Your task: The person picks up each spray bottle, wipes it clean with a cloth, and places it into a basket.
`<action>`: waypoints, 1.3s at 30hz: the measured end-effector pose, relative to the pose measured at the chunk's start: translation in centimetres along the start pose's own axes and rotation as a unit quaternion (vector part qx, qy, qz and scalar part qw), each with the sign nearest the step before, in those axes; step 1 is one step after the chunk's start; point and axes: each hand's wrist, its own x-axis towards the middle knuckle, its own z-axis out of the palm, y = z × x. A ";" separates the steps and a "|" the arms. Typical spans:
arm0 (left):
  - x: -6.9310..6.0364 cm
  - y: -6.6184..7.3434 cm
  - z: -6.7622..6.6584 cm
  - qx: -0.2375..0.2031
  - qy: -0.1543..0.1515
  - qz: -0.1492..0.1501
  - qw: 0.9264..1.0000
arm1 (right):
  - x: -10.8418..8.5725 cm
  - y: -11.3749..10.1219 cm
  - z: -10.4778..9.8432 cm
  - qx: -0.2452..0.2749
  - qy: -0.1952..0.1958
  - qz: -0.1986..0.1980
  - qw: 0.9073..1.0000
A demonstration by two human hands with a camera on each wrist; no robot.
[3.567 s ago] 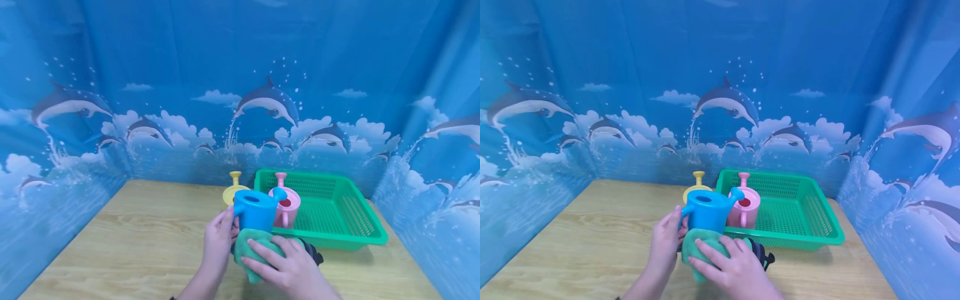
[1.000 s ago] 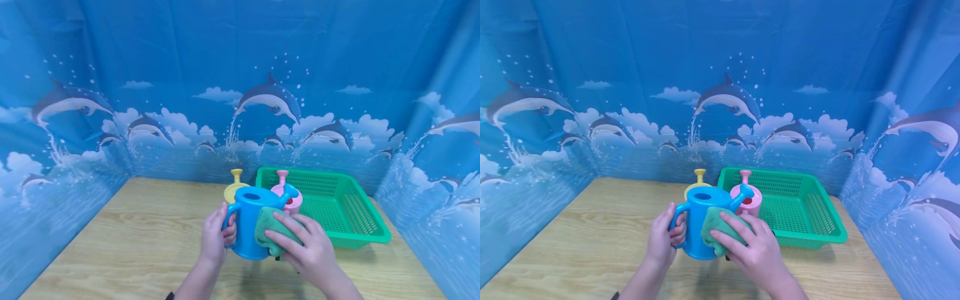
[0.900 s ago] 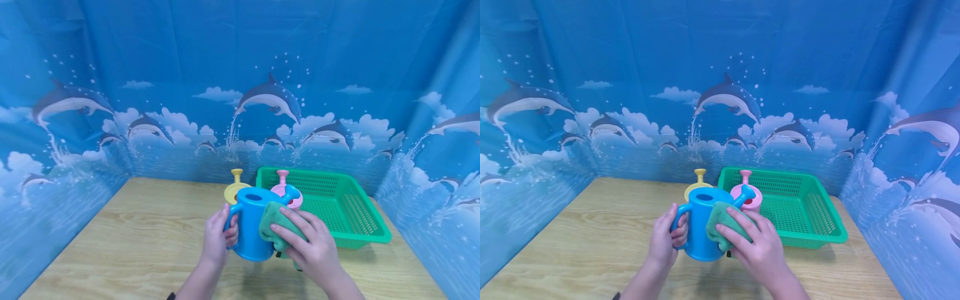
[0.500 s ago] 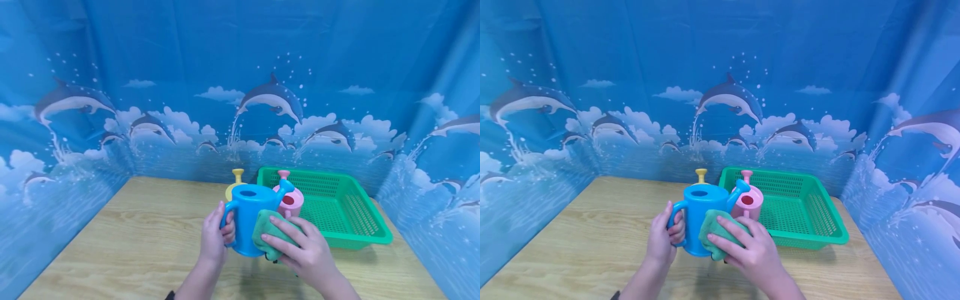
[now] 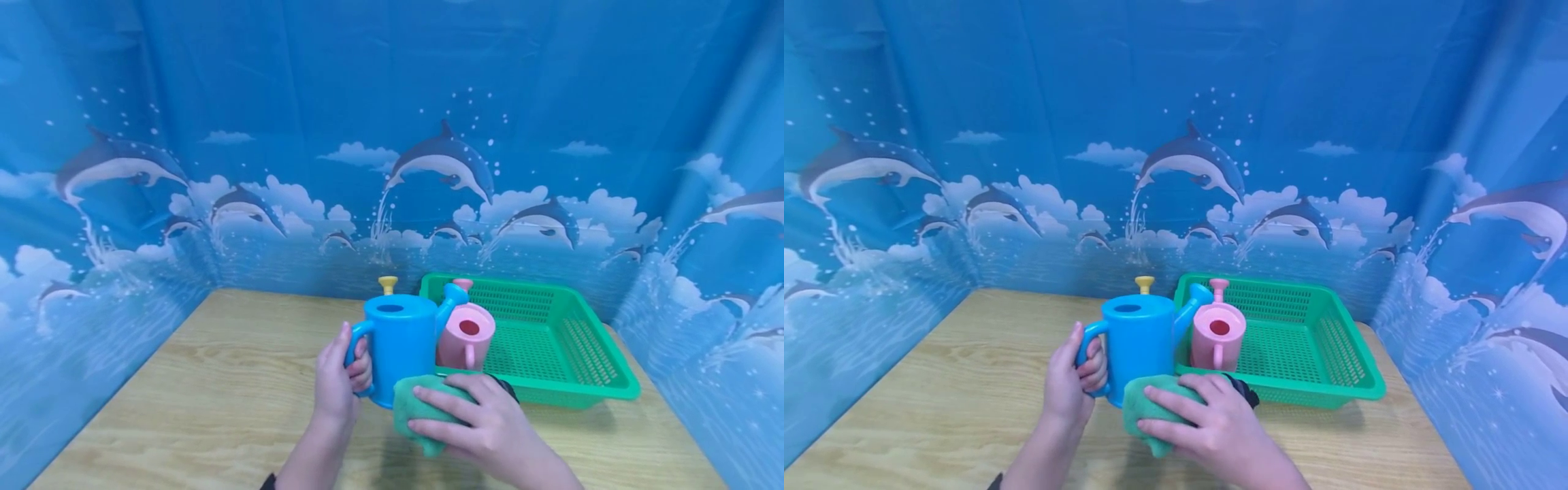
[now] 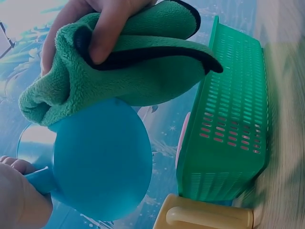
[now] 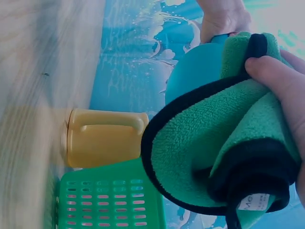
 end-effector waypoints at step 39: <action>0.6 0.0 -0.8 -0.066 -0.053 -0.059 0.995 | -1.1 0.8 -1.3 0.084 -0.021 0.061 0.994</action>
